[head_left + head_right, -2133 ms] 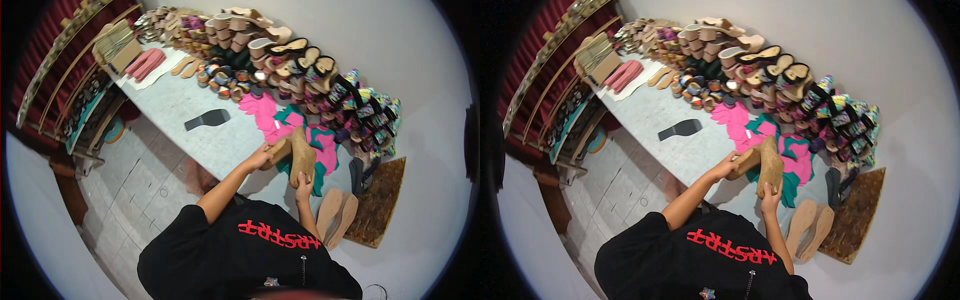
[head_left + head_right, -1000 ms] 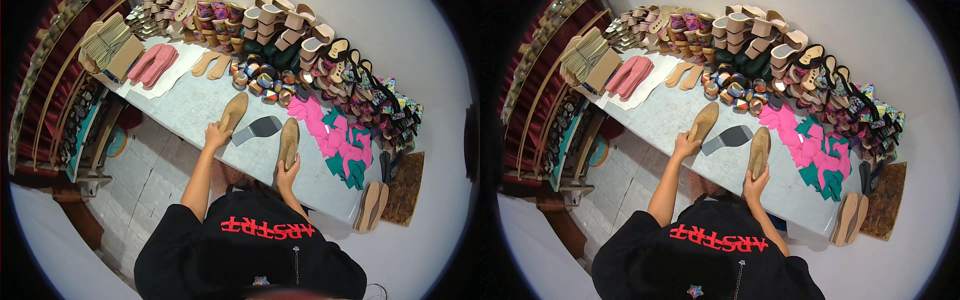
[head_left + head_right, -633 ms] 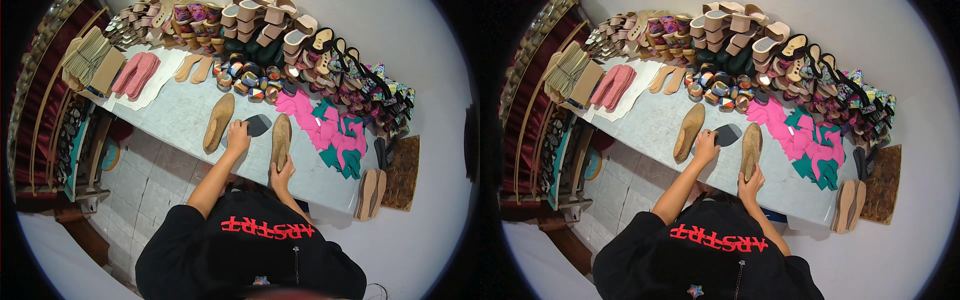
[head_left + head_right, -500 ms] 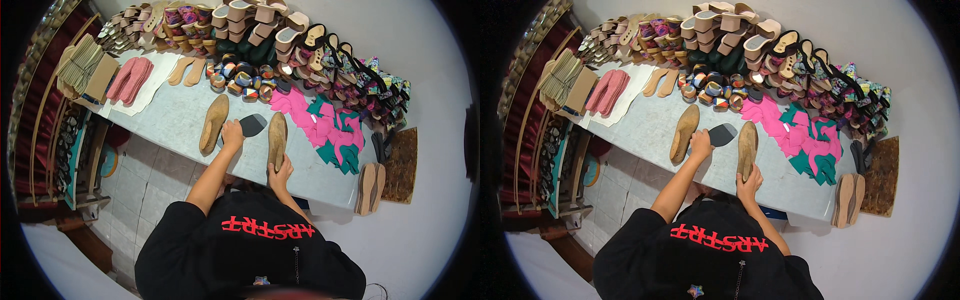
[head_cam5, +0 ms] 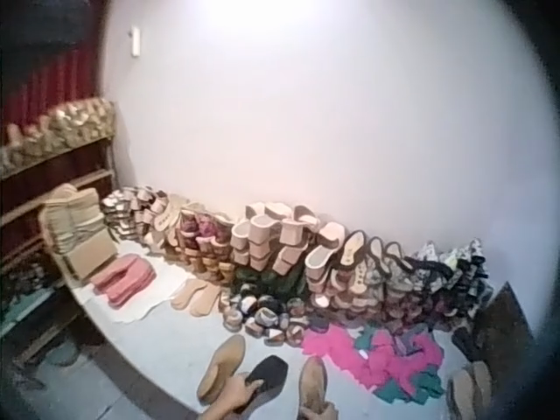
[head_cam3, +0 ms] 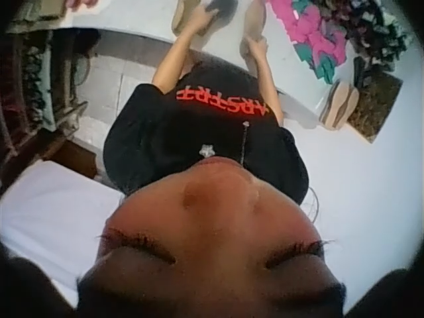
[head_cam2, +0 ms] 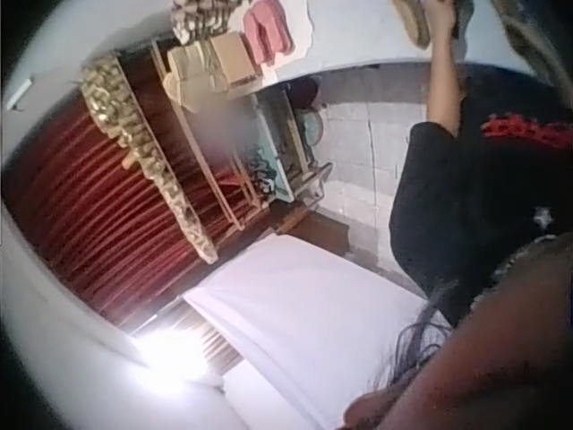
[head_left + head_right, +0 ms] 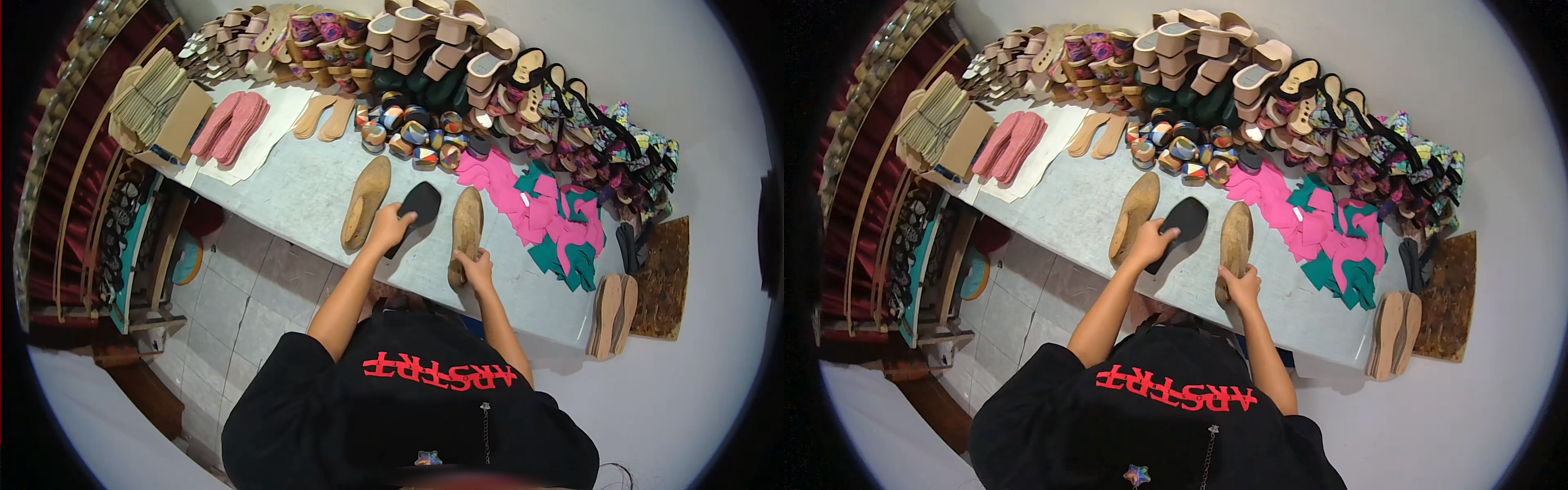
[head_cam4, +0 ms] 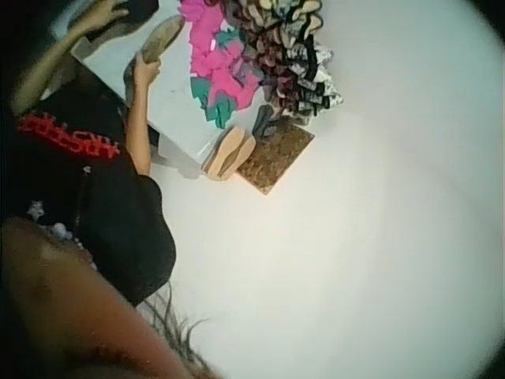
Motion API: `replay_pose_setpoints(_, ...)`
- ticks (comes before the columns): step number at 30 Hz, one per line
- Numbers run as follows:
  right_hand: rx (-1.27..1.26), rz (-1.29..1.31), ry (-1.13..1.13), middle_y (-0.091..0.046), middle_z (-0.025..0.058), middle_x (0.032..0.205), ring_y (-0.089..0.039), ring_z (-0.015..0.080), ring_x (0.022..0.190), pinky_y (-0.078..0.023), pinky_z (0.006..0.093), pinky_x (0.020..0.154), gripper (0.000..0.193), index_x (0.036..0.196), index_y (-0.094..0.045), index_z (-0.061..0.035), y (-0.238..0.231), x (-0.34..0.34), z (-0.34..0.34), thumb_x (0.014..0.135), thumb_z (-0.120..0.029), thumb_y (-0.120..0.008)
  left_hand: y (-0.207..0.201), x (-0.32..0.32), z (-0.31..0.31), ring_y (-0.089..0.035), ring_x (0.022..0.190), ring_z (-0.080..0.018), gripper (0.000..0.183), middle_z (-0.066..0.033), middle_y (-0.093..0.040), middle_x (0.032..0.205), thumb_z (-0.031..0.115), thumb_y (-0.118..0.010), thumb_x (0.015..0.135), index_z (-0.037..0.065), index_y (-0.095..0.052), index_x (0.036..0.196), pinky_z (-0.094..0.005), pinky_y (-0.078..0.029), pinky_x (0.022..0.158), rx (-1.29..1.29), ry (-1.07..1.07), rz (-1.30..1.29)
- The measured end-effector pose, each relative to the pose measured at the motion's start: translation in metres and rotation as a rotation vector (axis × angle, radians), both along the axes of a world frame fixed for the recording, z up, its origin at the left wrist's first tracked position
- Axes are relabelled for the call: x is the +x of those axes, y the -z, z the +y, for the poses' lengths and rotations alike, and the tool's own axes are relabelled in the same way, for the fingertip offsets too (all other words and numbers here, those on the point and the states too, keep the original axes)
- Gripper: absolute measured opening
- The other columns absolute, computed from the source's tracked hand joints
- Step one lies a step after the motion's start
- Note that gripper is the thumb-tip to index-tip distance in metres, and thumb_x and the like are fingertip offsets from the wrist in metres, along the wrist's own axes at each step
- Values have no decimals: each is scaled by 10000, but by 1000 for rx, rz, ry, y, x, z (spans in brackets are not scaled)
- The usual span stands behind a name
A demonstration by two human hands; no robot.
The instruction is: Organizing and preparing various shoe components on a work surface.
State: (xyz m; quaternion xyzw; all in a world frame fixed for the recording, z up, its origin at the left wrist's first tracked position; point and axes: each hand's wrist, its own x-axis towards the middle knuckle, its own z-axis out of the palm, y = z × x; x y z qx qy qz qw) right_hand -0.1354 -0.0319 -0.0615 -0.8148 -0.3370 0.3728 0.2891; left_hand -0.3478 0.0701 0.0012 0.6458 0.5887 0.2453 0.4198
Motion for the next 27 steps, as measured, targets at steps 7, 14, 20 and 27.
replay_pose_setpoints(7,-152,29,-10,-477,250,1105,-493,326,1010,-417,369,837,838,1145,-394,83,-10,2,15,509,-359,-716,-7,-47,-1,-487,955,-404,465,-240,-474,1024,275,-606,739,-62,-427,1005,-443,-432,730,173,-436,583)
replay_pose_setpoints(14,-241,51,-20,-484,273,1101,-482,365,1025,-409,387,861,735,1082,-458,85,-9,0,22,511,-320,-678,8,-35,5,-547,842,-409,703,-242,-511,931,267,-739,589,10,-294,1069,-448,-465,706,135,-498,571)
replay_pose_setpoints(20,-96,320,-33,-588,220,861,-583,329,770,-467,355,704,580,981,-517,106,19,21,16,540,-245,-653,2,-33,9,-570,874,-372,577,-223,-573,903,135,-653,625,62,-322,1093,-434,-462,730,-82,-488,489)
replay_pose_setpoints(27,25,957,-2,-556,91,777,-558,204,672,-462,312,592,296,914,-527,80,-23,14,1,673,-92,-519,-2,-73,5,-584,819,-262,641,-162,-584,907,174,-776,535,1,-416,1037,-353,-472,652,-197,-478,0)
